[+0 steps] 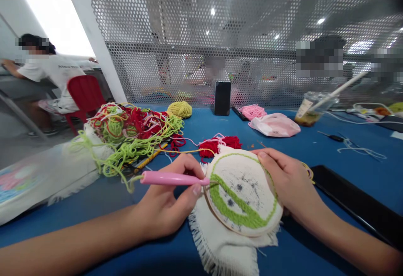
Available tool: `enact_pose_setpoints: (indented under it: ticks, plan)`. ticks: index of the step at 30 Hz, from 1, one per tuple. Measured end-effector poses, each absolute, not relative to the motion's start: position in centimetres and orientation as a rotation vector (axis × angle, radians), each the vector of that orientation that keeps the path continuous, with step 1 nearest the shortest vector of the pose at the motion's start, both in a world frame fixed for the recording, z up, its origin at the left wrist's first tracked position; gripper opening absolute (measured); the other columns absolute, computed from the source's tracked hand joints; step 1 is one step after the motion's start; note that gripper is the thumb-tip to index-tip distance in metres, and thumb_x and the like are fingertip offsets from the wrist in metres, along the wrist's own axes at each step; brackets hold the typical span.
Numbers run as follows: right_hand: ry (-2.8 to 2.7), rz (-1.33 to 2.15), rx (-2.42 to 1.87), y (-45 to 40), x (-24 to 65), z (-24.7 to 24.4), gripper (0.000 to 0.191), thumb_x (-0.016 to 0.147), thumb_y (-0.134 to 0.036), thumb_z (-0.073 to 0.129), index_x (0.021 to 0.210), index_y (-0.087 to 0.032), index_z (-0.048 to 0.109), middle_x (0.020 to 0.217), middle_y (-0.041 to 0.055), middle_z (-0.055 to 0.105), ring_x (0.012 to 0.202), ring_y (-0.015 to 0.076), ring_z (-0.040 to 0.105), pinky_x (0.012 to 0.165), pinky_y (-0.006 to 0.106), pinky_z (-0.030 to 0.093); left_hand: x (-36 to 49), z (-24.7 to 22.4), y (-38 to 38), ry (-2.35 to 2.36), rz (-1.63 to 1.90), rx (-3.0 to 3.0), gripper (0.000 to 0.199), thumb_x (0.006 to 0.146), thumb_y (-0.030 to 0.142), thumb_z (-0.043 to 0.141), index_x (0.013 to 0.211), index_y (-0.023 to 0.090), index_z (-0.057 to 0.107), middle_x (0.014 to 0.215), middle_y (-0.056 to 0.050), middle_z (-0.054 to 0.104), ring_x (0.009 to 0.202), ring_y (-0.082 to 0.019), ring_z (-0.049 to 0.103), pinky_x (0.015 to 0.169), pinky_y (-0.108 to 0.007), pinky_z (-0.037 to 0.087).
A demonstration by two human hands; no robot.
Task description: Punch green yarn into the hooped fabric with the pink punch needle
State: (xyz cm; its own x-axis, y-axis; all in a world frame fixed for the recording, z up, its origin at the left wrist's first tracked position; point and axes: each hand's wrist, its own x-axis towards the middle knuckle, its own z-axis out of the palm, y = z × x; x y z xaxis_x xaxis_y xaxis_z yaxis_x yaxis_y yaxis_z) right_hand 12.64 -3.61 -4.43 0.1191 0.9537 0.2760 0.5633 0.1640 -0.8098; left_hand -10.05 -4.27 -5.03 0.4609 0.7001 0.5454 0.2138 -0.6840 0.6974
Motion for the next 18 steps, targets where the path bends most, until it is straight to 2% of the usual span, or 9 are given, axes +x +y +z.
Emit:
enact_pose_setpoints:
  ticks: [8,12,18]
  plan:
    - [-1.575,0.468,-1.430,-4.5,12.0,-3.4,0.022,0.084,-0.027,0.042,0.087,-0.021,0.063,0.082,-0.0001,0.065,0.073,0.0138,0.057,0.056,0.021,0.041,-9.2,-5.0,-4.1,0.820,0.944,2.274,0.012,0.077,0.009,0.044,0.084,0.017,0.050,0.079,-0.002,0.054,0.070,-0.013,0.051,0.063,-0.025,0.042]
    - [-1.594,0.389,-1.443,-5.2,11.6,-2.6,0.022,0.083,-0.029,0.043,0.087,-0.020,0.062,0.079,0.0012,0.065,0.067,0.0143,0.056,0.052,0.022,0.039,-8.6,-4.7,-4.2,0.887,0.797,2.341,0.012,0.076,0.010,0.045,0.083,0.017,0.053,0.079,-0.003,0.057,0.071,-0.014,0.052,0.063,-0.026,0.042]
    - [-1.639,0.366,-1.516,-4.8,12.3,-3.3,0.023,0.084,-0.030,0.041,0.082,-0.019,0.062,0.071,0.0005,0.064,0.056,0.0123,0.051,0.047,0.022,0.035,-9.3,-4.3,-4.5,0.823,0.953,2.245,0.015,0.076,0.009,0.045,0.087,0.016,0.053,0.078,-0.003,0.056,0.070,-0.014,0.053,0.062,-0.026,0.043]
